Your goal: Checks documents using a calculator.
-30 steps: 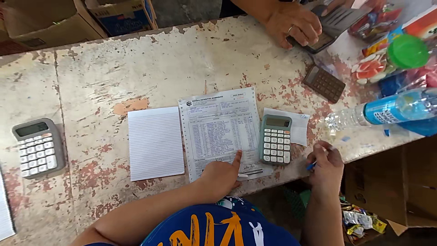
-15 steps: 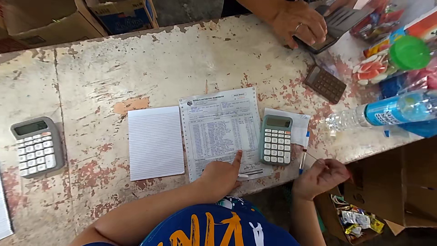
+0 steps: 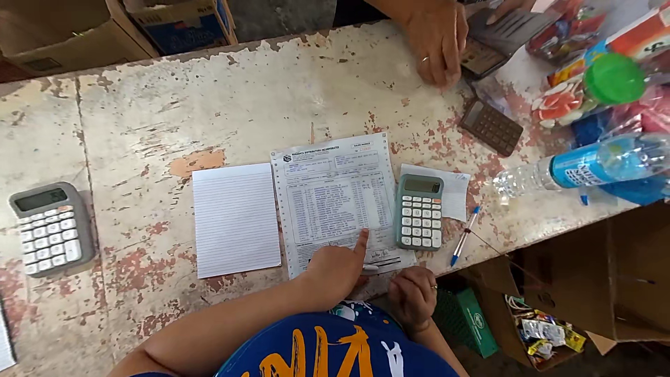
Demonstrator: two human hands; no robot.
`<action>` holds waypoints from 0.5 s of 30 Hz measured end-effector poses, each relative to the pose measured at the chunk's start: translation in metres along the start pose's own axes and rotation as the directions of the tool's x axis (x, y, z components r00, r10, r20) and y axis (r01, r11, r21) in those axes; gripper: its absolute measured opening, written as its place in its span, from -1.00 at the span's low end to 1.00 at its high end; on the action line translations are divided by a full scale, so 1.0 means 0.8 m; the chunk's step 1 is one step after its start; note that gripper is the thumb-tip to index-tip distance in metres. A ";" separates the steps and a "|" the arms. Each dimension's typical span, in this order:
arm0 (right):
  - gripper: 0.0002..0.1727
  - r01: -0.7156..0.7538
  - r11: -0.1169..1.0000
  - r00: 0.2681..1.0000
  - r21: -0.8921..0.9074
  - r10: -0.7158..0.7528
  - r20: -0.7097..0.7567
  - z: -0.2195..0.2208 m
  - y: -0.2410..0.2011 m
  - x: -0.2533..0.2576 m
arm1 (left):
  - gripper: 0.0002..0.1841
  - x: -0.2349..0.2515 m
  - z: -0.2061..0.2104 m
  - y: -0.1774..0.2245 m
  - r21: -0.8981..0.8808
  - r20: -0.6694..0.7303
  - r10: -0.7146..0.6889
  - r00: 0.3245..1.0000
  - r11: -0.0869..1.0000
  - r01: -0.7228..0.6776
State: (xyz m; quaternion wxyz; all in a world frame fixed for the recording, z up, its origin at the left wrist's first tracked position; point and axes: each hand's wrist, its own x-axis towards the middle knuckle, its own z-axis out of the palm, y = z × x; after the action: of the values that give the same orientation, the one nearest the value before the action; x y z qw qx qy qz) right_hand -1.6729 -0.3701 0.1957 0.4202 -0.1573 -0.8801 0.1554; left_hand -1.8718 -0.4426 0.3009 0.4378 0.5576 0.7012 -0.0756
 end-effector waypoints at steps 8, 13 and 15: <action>-0.71 0.023 0.997 0.995 -0.067 -0.017 0.095 0.020 0.001 0.011 | -0.07 -0.001 0.001 -0.002 -0.009 0.000 0.002 1.000 1.000 -0.002; -0.72 0.008 0.993 0.991 -0.122 0.008 0.133 0.019 -0.002 0.015 | -0.07 0.000 0.000 -0.001 0.006 0.007 0.000 1.000 1.000 0.000; -0.70 0.005 0.992 0.990 -0.128 0.013 0.142 0.019 -0.003 0.015 | -0.07 0.000 0.000 -0.002 0.003 0.009 0.003 1.000 1.000 -0.003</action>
State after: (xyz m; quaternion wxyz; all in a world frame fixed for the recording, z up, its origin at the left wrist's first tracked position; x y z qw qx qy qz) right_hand -1.6923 -0.3693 0.1957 0.3452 -0.1741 -0.9156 0.1102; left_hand -1.8730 -0.4432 0.3007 0.4402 0.5588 0.6985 -0.0784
